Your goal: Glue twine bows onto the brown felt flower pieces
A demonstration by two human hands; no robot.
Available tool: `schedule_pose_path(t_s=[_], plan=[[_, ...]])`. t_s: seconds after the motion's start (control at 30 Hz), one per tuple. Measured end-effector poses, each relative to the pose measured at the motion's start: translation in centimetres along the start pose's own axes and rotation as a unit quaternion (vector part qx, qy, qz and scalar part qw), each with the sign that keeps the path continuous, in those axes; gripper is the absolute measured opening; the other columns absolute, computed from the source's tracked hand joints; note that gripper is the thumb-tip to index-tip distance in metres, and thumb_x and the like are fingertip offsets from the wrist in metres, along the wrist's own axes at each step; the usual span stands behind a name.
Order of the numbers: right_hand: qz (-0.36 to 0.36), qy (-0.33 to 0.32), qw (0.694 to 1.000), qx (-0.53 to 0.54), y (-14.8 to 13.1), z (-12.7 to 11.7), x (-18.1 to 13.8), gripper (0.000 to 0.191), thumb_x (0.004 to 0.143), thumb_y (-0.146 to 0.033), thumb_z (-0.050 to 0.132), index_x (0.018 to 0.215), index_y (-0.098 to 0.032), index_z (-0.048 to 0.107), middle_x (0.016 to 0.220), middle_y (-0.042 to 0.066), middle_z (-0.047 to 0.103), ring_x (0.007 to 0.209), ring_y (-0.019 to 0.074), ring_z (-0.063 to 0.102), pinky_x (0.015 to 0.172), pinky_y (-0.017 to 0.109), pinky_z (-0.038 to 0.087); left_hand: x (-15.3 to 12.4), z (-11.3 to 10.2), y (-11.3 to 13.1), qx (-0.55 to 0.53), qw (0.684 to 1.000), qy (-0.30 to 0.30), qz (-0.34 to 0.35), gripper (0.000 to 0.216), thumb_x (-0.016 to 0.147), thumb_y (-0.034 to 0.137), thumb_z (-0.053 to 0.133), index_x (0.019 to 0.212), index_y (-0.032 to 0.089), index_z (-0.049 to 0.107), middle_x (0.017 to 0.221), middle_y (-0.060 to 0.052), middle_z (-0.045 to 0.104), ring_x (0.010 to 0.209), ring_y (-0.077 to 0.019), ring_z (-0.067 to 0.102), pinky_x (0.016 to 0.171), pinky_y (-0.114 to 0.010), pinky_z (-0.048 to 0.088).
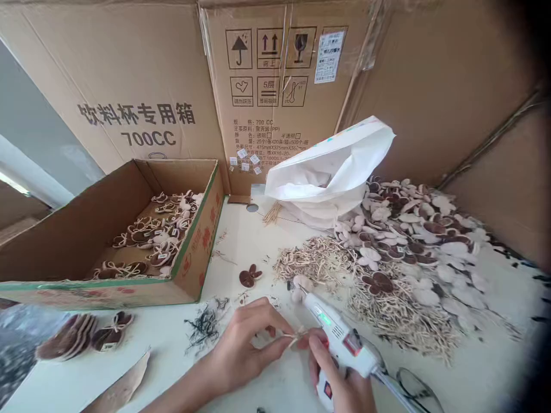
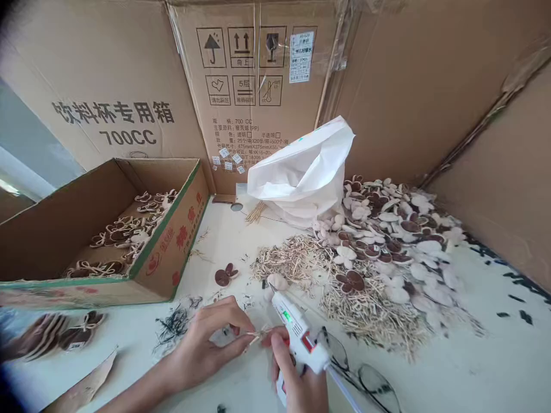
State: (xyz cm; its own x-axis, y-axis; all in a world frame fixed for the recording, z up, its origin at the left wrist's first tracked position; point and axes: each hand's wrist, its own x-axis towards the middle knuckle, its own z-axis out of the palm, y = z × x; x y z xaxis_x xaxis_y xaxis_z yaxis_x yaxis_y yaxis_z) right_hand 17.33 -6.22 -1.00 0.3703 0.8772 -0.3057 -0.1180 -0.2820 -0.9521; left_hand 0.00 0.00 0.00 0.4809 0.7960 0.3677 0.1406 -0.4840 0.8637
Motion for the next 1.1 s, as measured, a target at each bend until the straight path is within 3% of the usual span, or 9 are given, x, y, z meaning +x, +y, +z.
schedule_pose_path(t_s=[0.13,0.4,0.6,1.1], plan=[[0.002,-0.001,1.000,0.017,-0.1,-0.1,-0.1,0.049,0.076,-0.064,0.077,0.083,-0.017,0.069,0.042,-0.006,0.045,0.039,0.0072,0.028,0.043,0.023,0.020,-0.3,0.0,0.2,-0.009,1.000,-0.010,-0.018,0.010,0.092,0.019,0.076,0.101,0.022,0.075,0.085,-0.002,0.074,0.076,-0.0127,0.065,0.072,-0.021,0.052],[0.008,-0.003,0.999,0.031,-0.3,-0.2,-0.5,0.043,0.077,-0.060,0.079,0.078,-0.019,0.067,0.046,-0.006,0.046,0.046,0.0120,0.040,0.050,0.026,0.032,-0.4,0.5,0.0,0.039,0.998,-0.043,-0.025,0.012,0.094,0.020,0.070,0.104,0.023,0.076,0.084,-0.004,0.075,0.077,-0.0171,0.066,0.072,-0.027,0.051],[0.015,0.003,1.000,0.012,-0.6,-0.2,-0.6,0.043,0.075,-0.060,0.079,0.078,-0.019,0.066,0.047,-0.007,0.044,0.045,0.0106,0.034,0.047,0.027,0.027,-0.2,0.4,0.5,0.065,0.996,-0.064,0.000,0.010,0.096,0.023,0.065,0.099,0.022,0.075,0.080,-0.003,0.072,0.076,-0.0176,0.063,0.073,-0.030,0.049],[0.011,-0.020,1.000,0.000,-0.1,-0.3,-0.4,0.046,0.074,-0.064,0.079,0.077,-0.019,0.068,0.049,-0.006,0.046,0.047,0.0122,0.038,0.047,0.026,0.031,-0.3,0.6,-0.9,0.094,0.993,-0.070,0.004,0.008,0.099,0.022,0.064,0.097,0.022,0.072,0.081,-0.002,0.069,0.077,-0.0172,0.062,0.074,-0.029,0.046]])
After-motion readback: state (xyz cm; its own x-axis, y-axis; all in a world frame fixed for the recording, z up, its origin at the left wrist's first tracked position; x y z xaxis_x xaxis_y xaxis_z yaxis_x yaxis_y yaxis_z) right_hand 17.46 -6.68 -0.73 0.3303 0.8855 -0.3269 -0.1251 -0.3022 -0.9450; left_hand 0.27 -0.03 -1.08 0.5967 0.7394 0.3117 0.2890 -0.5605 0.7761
